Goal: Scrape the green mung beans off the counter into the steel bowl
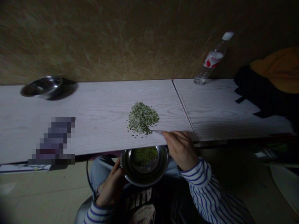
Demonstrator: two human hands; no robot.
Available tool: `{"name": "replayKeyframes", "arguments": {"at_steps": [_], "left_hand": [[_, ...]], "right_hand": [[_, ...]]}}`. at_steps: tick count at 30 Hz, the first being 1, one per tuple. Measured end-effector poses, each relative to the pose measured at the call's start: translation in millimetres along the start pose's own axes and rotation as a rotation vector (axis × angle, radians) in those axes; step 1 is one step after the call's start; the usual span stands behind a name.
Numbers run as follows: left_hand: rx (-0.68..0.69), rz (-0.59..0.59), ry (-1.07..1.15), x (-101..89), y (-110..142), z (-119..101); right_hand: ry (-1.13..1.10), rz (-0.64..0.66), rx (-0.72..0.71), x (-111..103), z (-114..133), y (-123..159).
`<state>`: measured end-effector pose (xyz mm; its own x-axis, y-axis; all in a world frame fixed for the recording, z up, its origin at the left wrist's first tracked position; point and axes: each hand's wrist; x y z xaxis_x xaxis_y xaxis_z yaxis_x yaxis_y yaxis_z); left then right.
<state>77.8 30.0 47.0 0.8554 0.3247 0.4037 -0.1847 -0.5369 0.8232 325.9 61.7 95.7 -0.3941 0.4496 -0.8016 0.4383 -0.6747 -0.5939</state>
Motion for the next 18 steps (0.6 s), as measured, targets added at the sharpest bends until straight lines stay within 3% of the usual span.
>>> {"name": "replayKeyframes", "arguments": {"at_steps": [6, 18], "left_hand": [[0.014, 0.002, -0.014, -1.0, -2, -1], [0.014, 0.028, -0.041, -2.2, -1, 0]], "right_hand": [[-0.051, -0.004, -0.023, -4, 16, 4], [-0.001, -0.047, -0.022, 5, 7, -4]]}}
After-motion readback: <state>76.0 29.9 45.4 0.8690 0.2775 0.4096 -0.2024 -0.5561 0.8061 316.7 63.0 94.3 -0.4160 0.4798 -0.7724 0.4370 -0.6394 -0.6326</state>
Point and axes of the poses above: each hand's wrist, its own y-axis away from the middle knuckle, its own x-axis out of the palm, z = x × y, and after that the axes turned 15 degrees about -x, right-handed
